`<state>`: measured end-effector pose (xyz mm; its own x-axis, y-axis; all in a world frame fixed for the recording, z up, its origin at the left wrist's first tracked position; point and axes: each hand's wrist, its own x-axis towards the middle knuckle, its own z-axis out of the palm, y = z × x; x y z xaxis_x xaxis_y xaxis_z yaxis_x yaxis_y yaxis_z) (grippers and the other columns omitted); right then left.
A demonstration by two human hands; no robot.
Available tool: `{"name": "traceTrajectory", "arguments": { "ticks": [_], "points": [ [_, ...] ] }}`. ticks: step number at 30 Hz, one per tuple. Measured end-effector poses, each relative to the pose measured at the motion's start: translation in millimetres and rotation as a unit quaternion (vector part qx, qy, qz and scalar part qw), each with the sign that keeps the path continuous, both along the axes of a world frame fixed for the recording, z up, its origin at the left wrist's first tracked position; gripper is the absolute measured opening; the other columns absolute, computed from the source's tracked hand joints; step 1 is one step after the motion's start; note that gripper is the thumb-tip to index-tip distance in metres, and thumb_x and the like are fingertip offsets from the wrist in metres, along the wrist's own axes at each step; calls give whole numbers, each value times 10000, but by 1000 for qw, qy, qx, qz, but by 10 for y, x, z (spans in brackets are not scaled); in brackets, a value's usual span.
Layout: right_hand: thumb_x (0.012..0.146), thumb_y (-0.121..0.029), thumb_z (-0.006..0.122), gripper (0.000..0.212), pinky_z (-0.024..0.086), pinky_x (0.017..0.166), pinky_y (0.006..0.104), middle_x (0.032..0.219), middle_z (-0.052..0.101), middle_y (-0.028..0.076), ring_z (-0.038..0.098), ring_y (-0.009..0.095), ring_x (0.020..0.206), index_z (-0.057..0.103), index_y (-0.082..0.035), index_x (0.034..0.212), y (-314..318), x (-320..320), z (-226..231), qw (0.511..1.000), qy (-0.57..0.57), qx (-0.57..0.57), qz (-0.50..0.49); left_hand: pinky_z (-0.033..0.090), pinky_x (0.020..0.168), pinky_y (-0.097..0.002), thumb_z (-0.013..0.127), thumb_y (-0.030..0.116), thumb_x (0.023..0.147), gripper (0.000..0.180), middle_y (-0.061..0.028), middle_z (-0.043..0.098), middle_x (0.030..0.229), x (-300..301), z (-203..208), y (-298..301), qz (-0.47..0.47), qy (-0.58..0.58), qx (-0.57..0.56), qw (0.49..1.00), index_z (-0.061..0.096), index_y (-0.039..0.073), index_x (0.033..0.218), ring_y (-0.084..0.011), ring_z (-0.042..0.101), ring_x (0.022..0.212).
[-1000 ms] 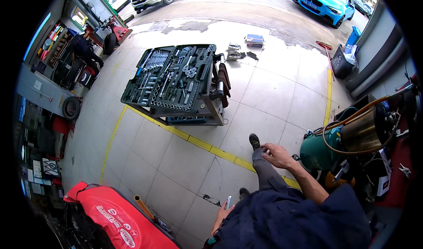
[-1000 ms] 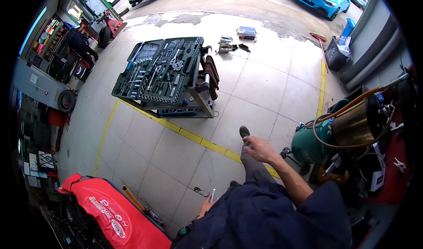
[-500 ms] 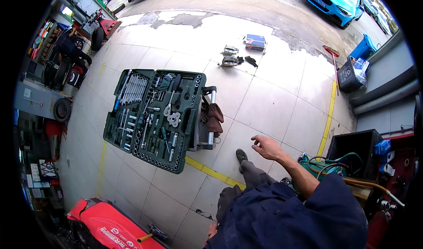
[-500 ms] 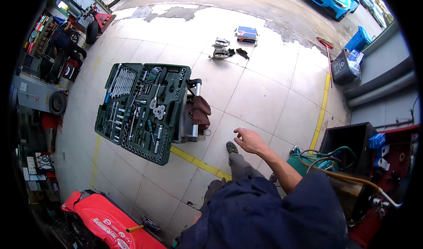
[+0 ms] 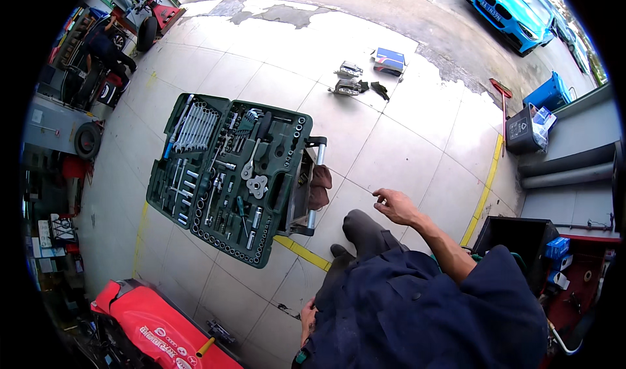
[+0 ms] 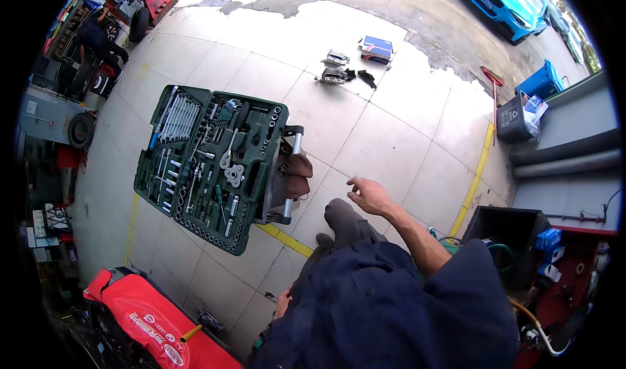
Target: The person retrieves a wrench from a toolbox and uses it to tighten bolts on two metallic car parts placed on the floor. They then pick up a second part and continue tightening bolts with the wrench.
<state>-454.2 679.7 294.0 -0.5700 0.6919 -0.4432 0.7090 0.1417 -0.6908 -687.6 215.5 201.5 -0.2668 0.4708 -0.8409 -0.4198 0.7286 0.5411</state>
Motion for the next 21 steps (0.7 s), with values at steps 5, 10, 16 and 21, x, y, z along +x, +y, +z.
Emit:
{"name": "traceTrajectory", "arguments": {
  "ticks": [5,10,16,21],
  "points": [
    [981,-297,677,434,550,926,464,1154,744,155,703,351,1040,648,-44,1333,818,-41,-138,999,14,-14,-31,490,1067,-291,751,152,979,609,-120,671,1401,-176,-82,619,3,56,44,997,532,-44,1512,-191,655,1232],
    [988,-295,697,455,556,908,469,1168,738,186,709,354,1007,628,-33,1354,2157,162,-587,996,64,-4,-66,536,968,-299,745,221,992,543,-111,741,1230,-297,-252,1434,-78,95,-101,987,587,-44,1439,-183,700,1083],
    [966,-384,746,570,539,982,472,1198,725,187,682,372,1147,591,-46,1398,4447,734,-2087,995,-23,-16,-98,564,741,-299,697,268,1035,459,-109,763,1016,283,-740,2698,-37,74,-241,967,620,-38,1369,-146,693,825],
    [929,-446,769,690,526,1005,495,1299,666,248,645,422,1216,528,-71,1456,6187,769,-3557,995,-73,-45,-54,559,698,-294,642,242,1071,351,-90,734,1077,497,-721,5487,39,70,-294,952,635,-12,1314,-142,674,834]
  ]
}}
